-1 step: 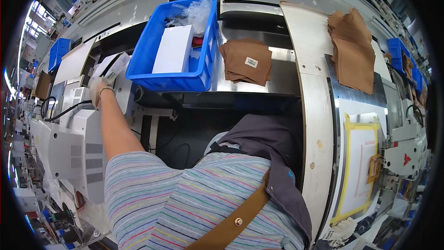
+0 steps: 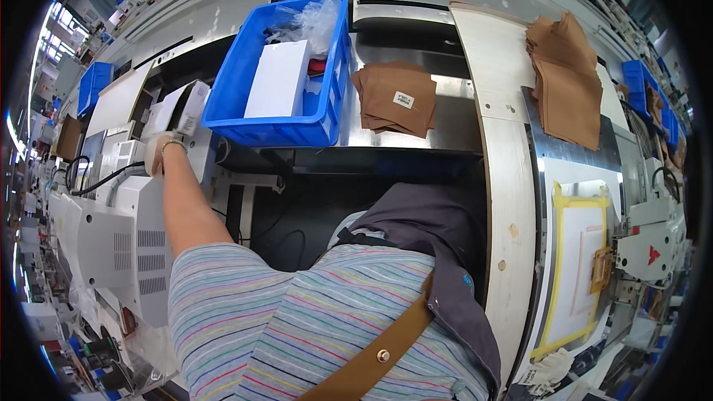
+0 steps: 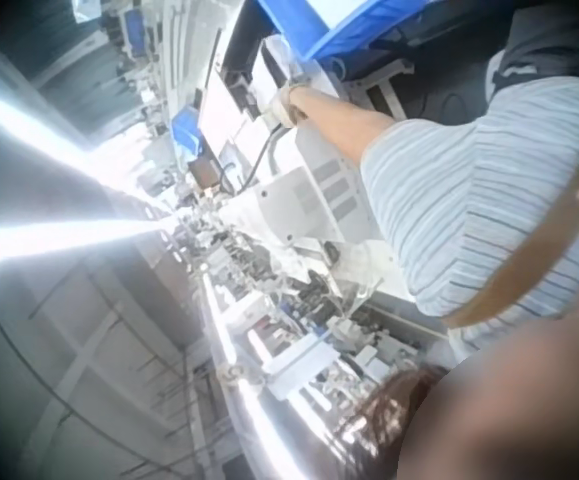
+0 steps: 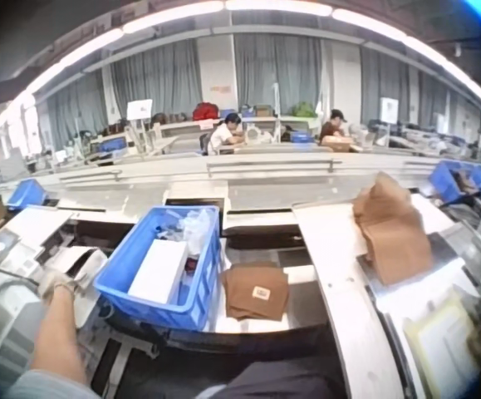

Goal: Sewing brand labels onto leather or fabric squares using an industrial machine.

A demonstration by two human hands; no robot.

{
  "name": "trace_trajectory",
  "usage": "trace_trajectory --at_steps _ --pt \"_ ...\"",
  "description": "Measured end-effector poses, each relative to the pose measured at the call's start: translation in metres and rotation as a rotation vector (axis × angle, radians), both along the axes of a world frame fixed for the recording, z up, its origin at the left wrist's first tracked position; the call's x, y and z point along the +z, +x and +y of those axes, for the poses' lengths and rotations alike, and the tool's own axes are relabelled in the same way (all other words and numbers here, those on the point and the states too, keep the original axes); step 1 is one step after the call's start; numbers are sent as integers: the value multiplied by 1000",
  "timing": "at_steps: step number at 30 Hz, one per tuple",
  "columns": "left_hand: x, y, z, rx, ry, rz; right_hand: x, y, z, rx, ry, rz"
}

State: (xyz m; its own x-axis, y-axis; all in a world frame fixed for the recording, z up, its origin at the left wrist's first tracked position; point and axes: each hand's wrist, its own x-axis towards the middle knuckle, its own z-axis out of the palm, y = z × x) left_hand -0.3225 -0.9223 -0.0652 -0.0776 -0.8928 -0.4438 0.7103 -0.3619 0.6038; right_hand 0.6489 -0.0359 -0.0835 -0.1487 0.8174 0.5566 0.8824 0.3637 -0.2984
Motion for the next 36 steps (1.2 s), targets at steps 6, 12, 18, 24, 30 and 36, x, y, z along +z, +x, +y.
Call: trace_trajectory --at_steps 6,12,18,24,30,36 --pt "-34 47 66 281 -756 -1414 -10 -12 22 42 -41 22" --pt "-17 95 87 235 -1638 -1818 -17 -23 51 87 -97 30" --pt "-26 50 69 143 -1695 -1328 -4 5 5 6 -185 3" --pt "55 20 -8 285 -1582 -1496 36 63 -49 -120 -305 -84" --pt "18 52 52 -136 -1972 -1771 48 38 -9 -80 -334 -130" --pt "-68 40 26 -648 -1915 -1823 41 41 -30 -194 -353 -55"
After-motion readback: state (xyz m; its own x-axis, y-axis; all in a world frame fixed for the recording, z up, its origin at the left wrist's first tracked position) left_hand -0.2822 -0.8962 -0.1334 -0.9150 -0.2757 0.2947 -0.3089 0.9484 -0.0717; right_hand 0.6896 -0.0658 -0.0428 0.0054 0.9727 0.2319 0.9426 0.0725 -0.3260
